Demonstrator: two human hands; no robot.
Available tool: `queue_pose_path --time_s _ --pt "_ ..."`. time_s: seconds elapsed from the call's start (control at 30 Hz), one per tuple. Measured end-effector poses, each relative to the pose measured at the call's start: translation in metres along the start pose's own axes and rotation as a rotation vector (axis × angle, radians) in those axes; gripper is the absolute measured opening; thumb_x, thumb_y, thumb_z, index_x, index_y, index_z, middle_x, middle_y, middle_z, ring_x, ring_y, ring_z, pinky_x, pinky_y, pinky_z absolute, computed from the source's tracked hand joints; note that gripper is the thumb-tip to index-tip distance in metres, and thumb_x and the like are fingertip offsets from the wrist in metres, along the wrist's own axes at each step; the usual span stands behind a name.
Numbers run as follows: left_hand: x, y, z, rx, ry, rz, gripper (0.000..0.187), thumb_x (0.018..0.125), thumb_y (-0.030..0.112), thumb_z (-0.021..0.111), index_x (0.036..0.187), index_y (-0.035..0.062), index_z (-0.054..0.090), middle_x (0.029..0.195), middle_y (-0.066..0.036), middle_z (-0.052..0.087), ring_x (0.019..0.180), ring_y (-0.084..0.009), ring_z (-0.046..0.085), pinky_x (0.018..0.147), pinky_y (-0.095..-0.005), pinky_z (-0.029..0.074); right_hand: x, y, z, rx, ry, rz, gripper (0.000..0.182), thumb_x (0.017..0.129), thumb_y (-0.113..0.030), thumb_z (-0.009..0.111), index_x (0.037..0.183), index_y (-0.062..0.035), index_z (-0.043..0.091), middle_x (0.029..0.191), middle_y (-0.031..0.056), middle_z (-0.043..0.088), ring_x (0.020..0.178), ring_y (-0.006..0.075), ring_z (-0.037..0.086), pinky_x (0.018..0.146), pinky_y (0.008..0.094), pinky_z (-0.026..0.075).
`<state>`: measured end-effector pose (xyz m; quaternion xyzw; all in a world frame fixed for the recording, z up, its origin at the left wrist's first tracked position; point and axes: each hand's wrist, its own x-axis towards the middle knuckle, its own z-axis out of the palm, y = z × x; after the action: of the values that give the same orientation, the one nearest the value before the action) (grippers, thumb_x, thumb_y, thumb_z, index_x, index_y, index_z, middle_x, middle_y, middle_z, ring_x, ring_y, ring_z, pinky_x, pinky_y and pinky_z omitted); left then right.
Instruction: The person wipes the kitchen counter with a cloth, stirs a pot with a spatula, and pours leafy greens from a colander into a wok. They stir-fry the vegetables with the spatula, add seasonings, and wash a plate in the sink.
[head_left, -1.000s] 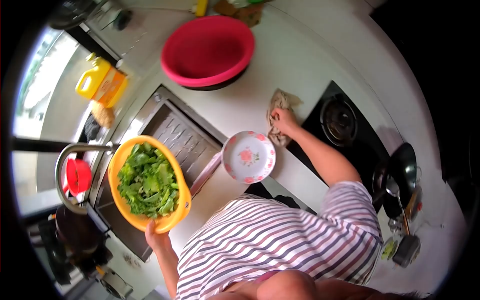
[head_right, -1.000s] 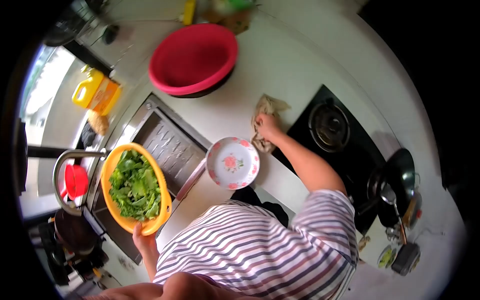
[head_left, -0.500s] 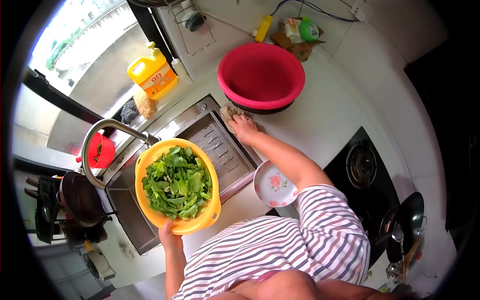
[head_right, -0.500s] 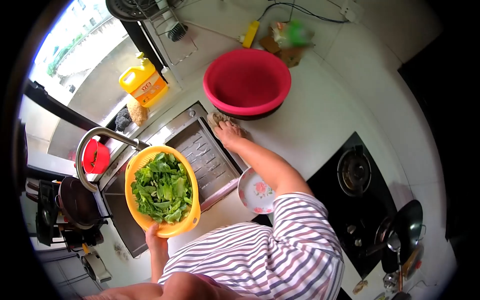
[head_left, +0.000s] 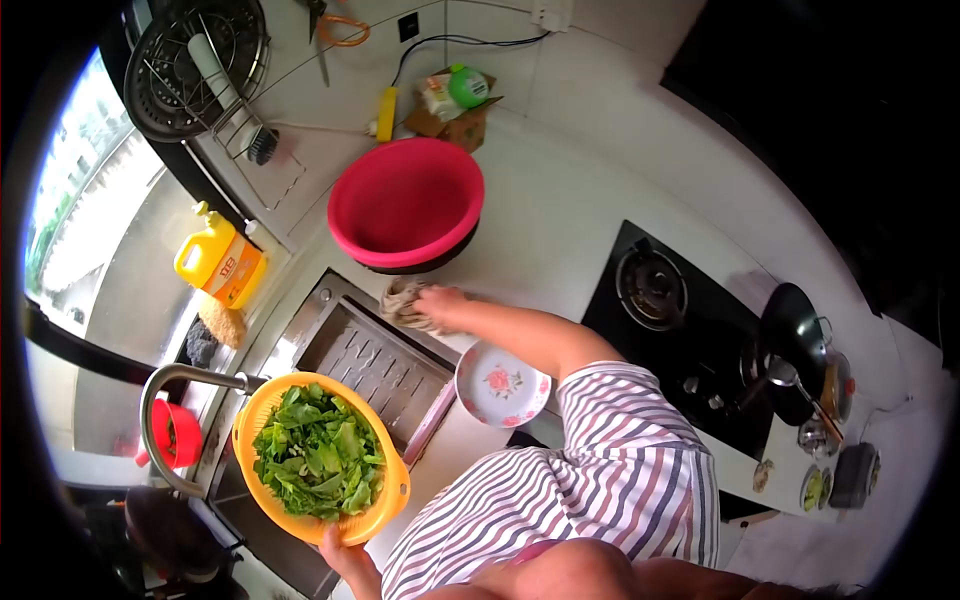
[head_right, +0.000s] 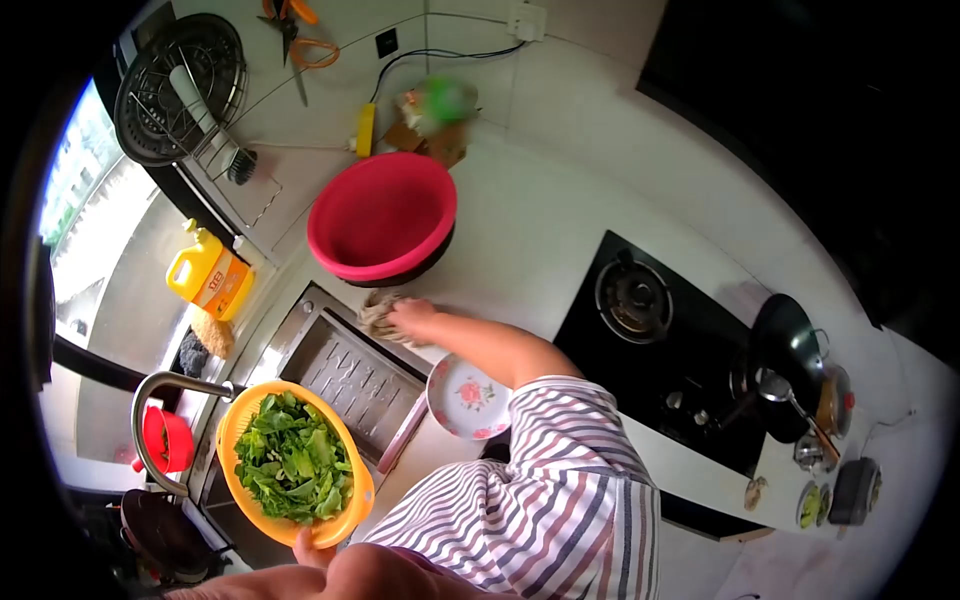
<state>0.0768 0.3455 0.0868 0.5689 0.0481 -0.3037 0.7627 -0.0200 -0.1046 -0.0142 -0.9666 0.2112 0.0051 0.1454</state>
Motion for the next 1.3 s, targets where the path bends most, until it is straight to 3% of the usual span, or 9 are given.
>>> queue_pose_path --time_s 0.13,0.23,0.43,0.57,0.63,0.77,0.93,1.03,1.3 --pt "0.009 0.003 -0.008 0.039 -0.082 -0.058 0.044 0.079 0.013 0.044 0.118 -0.0061 0.040 0.107 -0.017 0.053 0.093 -0.0288 0.059 0.073 -0.0403 0.053 -0.080 0.074 0.001 0.021 0.063 0.292 0.021 0.070 -0.009 0.057 0.091 -0.0125 0.058 0.095 0.0116 0.055 0.093 0.0295 0.055 0.074 0.0402 0.047" --pt "0.026 0.001 -0.018 -0.009 -0.210 -0.123 0.046 0.079 0.015 0.044 0.120 -0.0059 0.039 0.109 -0.017 0.052 0.093 -0.0292 0.059 0.071 -0.0396 0.054 -0.143 0.081 -0.008 0.107 0.285 0.719 0.019 0.069 -0.009 0.058 0.089 -0.0123 0.059 0.094 0.0118 0.056 0.090 0.0291 0.056 0.073 0.0392 0.046" --pt "0.043 0.021 -0.017 0.065 -0.409 -0.199 0.048 0.077 0.014 0.044 0.122 -0.0043 0.037 0.109 -0.017 0.051 0.093 -0.0292 0.059 0.071 -0.0402 0.055 -0.191 0.025 0.003 0.182 0.176 0.648 0.028 0.070 -0.010 0.056 0.098 -0.0109 0.058 0.093 0.0134 0.058 0.088 0.0316 0.057 0.074 0.0390 0.046" --pt "0.057 0.031 -0.009 0.137 -0.532 -0.215 0.051 0.075 0.014 0.046 0.122 -0.0033 0.037 0.107 -0.017 0.052 0.088 -0.0286 0.060 0.066 -0.0407 0.056 -0.220 -0.048 -0.013 0.329 0.404 0.690 0.037 0.070 -0.010 0.058 0.107 -0.0099 0.056 0.099 0.0167 0.060 0.094 0.0326 0.057 0.078 0.0400 0.045" --pt "0.073 0.024 -0.006 0.085 -0.550 -0.257 0.051 0.074 0.012 0.047 0.122 -0.0034 0.037 0.105 -0.017 0.053 0.085 -0.0299 0.061 0.064 -0.0410 0.056 -0.245 -0.096 -0.032 0.371 0.304 0.778 0.037 0.071 -0.011 0.057 0.109 -0.0090 0.054 0.103 0.0166 0.058 0.098 0.0324 0.055 0.082 0.0394 0.045" --pt "0.058 0.013 0.028 0.118 -0.643 -0.304 0.047 0.072 0.010 0.047 0.116 -0.0049 0.040 0.100 -0.017 0.054 0.084 -0.0323 0.061 0.063 -0.0445 0.056 -0.304 -0.097 -0.002 0.320 0.422 0.703 0.039 0.072 -0.006 0.057 0.111 -0.0048 0.050 0.110 0.0182 0.054 0.100 0.0348 0.053 0.085 0.0377 0.044" --pt "0.031 -0.004 0.056 0.139 -0.732 -0.324 0.041 0.073 0.010 0.047 0.111 -0.0047 0.044 0.097 -0.017 0.056 0.081 -0.0315 0.062 0.060 -0.0444 0.056 -0.350 -0.109 -0.004 0.356 0.575 0.759 0.033 0.074 -0.006 0.056 0.107 -0.0029 0.053 0.104 0.0159 0.057 0.096 0.0300 0.056 0.082 0.0339 0.046" --pt "0.017 -0.010 0.075 0.140 -0.775 -0.324 0.040 0.074 0.009 0.046 0.112 -0.0044 0.044 0.098 -0.017 0.057 0.081 -0.0311 0.062 0.058 -0.0446 0.056 -0.381 -0.132 -0.003 0.434 0.341 0.817 0.025 0.077 -0.012 0.054 0.102 -0.0060 0.055 0.087 0.0101 0.062 0.081 0.0256 0.060 0.072 0.0329 0.047" --pt "-0.014 -0.038 0.123 0.259 -0.795 -0.407 0.041 0.074 0.009 0.047 0.112 -0.0052 0.043 0.098 -0.020 0.056 0.084 -0.0365 0.060 0.064 -0.0514 0.054 -0.475 -0.152 0.029 0.613 0.258 0.926 0.013 0.077 -0.015 0.053 0.084 -0.0052 0.055 0.077 0.0118 0.061 0.071 0.0271 0.059 0.063 0.0363 0.046"
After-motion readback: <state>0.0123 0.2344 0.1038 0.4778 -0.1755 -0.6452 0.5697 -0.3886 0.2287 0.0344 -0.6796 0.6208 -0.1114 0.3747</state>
